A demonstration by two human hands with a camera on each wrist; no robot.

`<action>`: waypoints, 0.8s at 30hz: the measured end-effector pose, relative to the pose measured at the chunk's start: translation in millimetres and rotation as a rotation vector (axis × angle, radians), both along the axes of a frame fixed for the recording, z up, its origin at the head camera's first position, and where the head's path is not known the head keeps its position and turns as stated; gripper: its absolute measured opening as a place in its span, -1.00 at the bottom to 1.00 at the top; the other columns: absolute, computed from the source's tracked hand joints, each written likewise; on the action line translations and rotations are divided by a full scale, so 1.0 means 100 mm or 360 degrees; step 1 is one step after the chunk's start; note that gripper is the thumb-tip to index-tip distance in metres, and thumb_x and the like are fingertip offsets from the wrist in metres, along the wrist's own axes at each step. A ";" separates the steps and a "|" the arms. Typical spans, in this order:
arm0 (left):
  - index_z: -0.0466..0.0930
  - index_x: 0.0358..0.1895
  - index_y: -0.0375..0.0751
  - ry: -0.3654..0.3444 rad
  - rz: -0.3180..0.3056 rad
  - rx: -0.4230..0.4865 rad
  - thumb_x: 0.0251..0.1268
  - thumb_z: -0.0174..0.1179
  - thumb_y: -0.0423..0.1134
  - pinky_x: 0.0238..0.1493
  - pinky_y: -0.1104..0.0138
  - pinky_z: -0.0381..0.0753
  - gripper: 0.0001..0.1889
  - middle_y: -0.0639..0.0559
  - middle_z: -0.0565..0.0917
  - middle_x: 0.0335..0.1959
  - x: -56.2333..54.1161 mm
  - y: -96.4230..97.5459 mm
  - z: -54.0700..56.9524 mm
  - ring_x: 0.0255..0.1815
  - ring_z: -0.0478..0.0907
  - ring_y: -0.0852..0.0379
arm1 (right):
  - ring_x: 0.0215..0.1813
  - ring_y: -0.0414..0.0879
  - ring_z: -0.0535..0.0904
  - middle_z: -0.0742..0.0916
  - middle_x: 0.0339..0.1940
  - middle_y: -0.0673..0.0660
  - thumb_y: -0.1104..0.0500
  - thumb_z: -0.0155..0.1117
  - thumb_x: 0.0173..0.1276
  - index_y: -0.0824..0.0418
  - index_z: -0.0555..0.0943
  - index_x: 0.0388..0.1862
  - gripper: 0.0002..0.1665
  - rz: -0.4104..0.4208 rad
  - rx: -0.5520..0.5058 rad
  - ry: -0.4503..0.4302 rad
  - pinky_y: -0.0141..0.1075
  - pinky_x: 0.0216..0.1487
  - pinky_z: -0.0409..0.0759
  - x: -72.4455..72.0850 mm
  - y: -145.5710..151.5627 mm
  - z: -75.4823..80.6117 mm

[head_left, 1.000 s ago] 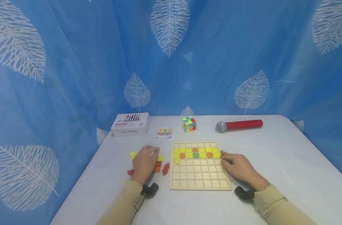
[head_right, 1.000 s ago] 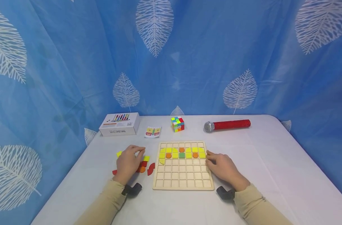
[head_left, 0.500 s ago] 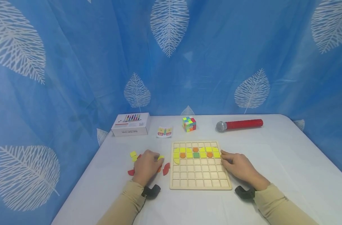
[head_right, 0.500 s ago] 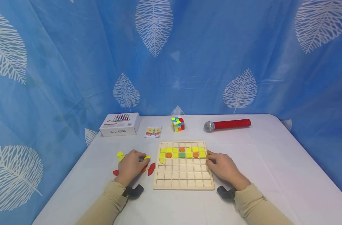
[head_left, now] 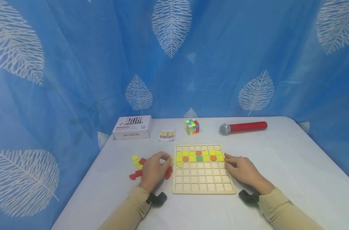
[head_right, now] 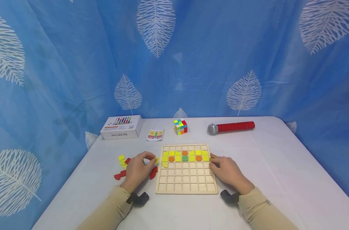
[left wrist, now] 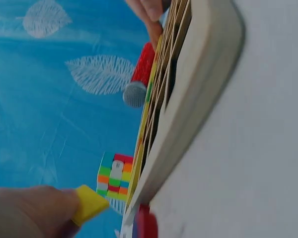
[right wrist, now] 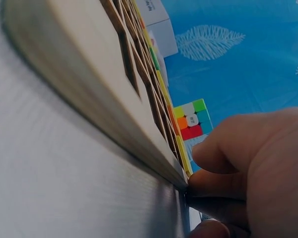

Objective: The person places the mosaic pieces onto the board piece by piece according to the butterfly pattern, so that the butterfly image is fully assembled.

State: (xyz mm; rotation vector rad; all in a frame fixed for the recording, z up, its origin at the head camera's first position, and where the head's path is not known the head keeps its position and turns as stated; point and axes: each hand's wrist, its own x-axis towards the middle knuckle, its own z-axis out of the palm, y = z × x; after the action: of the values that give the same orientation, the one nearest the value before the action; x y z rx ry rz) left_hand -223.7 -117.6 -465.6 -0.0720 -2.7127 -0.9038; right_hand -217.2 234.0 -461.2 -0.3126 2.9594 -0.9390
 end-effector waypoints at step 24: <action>0.81 0.02 0.16 0.0039 -0.0492 -0.0165 0.36 0.36 -0.03 -0.03 0.28 0.67 -0.78 0.22 0.80 -0.08 -0.04 0.29 -0.06 -0.01 0.73 0.17 | 0.48 0.37 0.39 0.56 0.44 0.24 0.10 0.22 0.49 0.32 0.63 0.28 -0.52 -0.0003 0.0013 0.0014 0.29 0.40 0.35 -0.02 0.00 -0.03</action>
State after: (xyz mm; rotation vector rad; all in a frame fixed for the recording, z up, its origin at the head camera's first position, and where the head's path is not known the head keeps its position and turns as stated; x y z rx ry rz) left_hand -227.3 -88.9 -471.4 -0.5323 -2.7694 -0.8319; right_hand -219.5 234.5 -464.0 -0.3146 2.9710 -0.9275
